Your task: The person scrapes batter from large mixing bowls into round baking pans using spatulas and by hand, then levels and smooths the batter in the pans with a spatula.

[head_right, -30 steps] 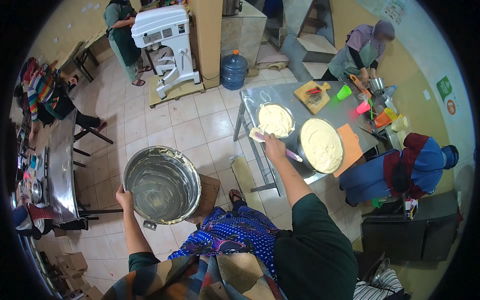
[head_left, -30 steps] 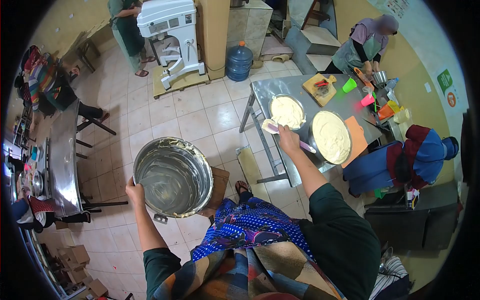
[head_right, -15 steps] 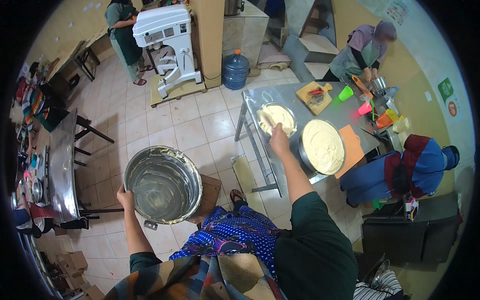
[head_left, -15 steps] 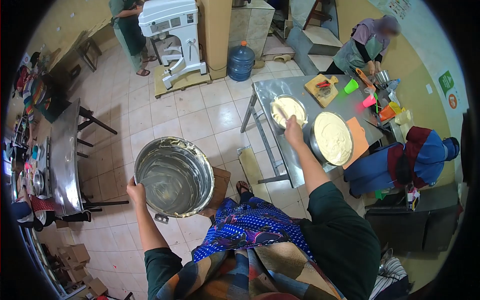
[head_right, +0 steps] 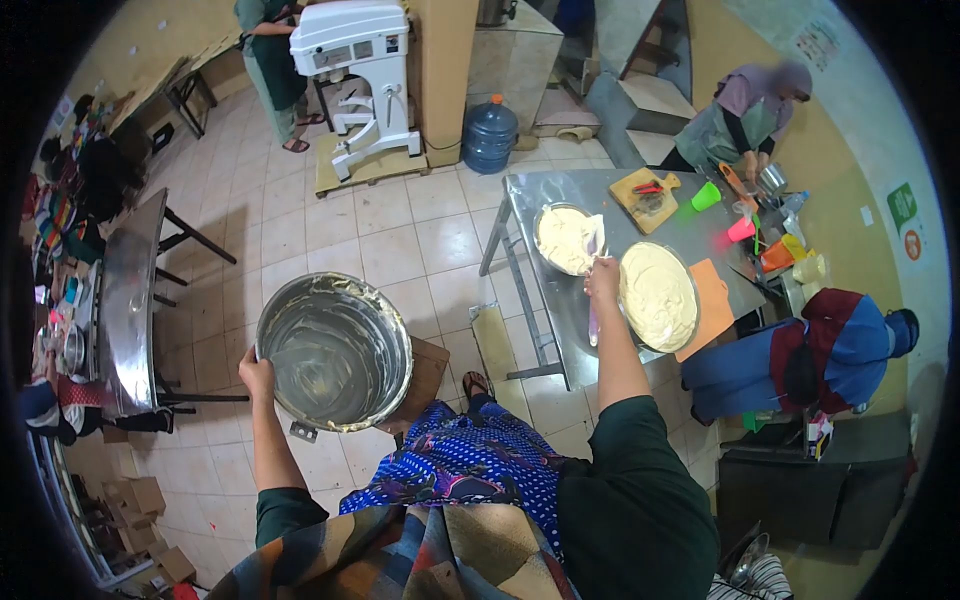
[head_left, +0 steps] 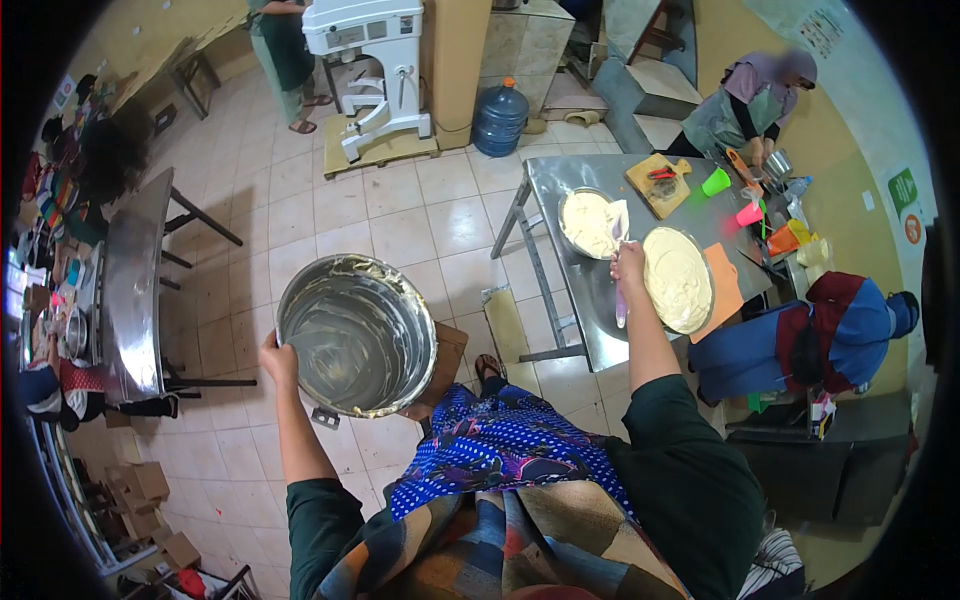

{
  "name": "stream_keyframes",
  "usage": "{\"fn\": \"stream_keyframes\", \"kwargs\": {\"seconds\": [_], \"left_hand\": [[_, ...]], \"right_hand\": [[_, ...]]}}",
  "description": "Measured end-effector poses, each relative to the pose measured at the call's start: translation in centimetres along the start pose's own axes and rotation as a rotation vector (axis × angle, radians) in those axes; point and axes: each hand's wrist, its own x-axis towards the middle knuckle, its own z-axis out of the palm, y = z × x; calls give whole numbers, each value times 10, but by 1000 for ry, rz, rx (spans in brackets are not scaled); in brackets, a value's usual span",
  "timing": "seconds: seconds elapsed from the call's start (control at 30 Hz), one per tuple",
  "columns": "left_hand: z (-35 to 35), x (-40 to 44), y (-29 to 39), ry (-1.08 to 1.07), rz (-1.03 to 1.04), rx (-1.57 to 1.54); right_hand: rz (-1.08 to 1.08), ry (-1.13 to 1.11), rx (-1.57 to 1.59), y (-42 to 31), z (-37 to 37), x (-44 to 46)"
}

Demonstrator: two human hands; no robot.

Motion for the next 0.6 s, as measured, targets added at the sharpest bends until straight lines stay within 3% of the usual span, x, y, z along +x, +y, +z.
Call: {"fn": "stream_keyframes", "kwargs": {"seconds": [0.07, 0.1, 0.17, 0.2, 0.37, 0.6], "left_hand": [[-1, 0, -3, -14, -22, -11], [-1, -1, 0, -38, -32, -26], [-3, -4, 5, -29, -29, -12], [-4, -6, 7, -28, -24, -4], [-5, -6, 2, -29, -22, -13], [-5, -1, -12, -68, 8, -3]], "right_hand": [[-263, 100, -268, 26, -5, 28], [-261, 96, -271, 27, -2, 22], [-778, 257, -696, 31, 5, 2], [-587, 248, -763, 18, 15, -25], [-661, 278, -683, 56, 21, -37], [-565, 267, -902, 71, 11, -71]]}}
